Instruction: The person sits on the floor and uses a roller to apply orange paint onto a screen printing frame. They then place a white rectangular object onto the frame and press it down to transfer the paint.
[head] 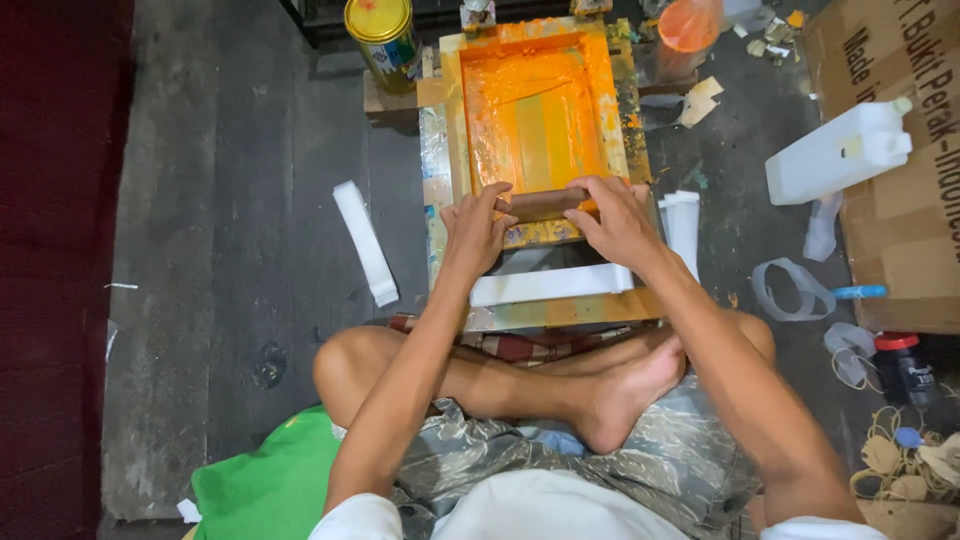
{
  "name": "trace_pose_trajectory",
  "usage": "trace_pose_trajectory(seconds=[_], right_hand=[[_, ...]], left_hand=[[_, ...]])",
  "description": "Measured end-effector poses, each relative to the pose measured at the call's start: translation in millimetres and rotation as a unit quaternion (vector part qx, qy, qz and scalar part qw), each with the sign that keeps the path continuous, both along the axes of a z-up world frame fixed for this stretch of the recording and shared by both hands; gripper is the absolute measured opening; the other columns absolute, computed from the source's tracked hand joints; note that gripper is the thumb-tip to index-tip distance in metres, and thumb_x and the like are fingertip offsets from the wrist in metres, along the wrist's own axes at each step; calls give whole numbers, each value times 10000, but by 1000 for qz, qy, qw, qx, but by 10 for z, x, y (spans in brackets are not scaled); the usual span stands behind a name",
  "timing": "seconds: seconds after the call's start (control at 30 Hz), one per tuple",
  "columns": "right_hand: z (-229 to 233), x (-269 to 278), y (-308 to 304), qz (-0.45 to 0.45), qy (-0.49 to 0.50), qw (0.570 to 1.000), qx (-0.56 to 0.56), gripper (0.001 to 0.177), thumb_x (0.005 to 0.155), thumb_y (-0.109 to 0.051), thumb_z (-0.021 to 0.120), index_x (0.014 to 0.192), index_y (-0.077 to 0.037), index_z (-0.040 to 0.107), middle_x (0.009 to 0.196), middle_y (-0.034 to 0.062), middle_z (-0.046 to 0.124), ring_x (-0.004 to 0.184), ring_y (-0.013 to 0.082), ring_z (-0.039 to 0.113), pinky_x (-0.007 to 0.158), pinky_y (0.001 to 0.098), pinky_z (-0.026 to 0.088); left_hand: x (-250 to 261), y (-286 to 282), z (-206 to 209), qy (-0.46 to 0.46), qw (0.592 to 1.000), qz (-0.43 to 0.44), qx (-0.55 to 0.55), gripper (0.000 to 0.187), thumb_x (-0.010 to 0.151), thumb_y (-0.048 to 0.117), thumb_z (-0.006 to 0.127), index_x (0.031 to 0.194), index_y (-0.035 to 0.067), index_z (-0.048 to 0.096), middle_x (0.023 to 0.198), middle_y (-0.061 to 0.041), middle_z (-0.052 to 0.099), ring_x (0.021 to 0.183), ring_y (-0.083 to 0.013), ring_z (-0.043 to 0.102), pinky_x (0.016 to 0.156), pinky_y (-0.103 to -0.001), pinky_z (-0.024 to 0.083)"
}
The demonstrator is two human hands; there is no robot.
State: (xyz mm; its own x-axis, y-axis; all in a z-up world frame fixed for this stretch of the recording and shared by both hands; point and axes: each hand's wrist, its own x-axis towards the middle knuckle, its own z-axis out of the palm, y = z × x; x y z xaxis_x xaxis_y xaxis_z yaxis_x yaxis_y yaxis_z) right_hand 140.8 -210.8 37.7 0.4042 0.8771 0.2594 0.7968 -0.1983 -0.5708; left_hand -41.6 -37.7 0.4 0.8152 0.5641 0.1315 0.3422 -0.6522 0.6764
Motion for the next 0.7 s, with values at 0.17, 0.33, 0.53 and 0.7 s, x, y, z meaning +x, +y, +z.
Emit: trace_pose_trajectory(seconds=[0.17, 0.33, 0.53, 0.7], right_hand=[[-222, 112, 120, -18, 0, 999, -40, 578, 952, -222, 745, 1479, -166, 514, 1106, 84, 703, 1131, 272, 603, 911, 446, 254], [-263, 197, 230, -25, -5, 999, -24, 683, 953, -212, 758, 1550, -112, 443, 1107, 103, 695, 1130, 292, 587, 924, 470, 234], [-260, 455, 504, -7, -16, 1000, -14, 692, 962, -274, 768, 1553, -112, 444, 1111, 71, 681, 1118, 270, 581, 924, 474, 234], [-193, 716, 858, -20, -59, 998, -12, 690, 979, -285, 756, 1559, -132, 415, 1187, 40, 677, 1072, 265, 550, 841, 396, 254]], left_hand=[[54, 10, 21, -9, 1000, 9, -27, 609, 971, 192, 732, 1500, 177, 431, 1036, -2, 712, 1035, -216, 578, 961, -469, 234], [138, 77, 53, -39, 999, 16, -22, 680, 977, 165, 739, 1557, 117, 386, 1037, -62, 723, 1032, -246, 594, 950, -476, 222], [368, 319, 14, -26, 999, 27, 3, 680, 988, 174, 731, 1566, 131, 374, 1049, -49, 734, 1058, -241, 601, 958, -481, 217], [649, 598, 20, -48, 994, 37, 93, 640, 1025, 157, 686, 1558, 216, 336, 1184, -31, 717, 1002, -270, 562, 788, -403, 238]])
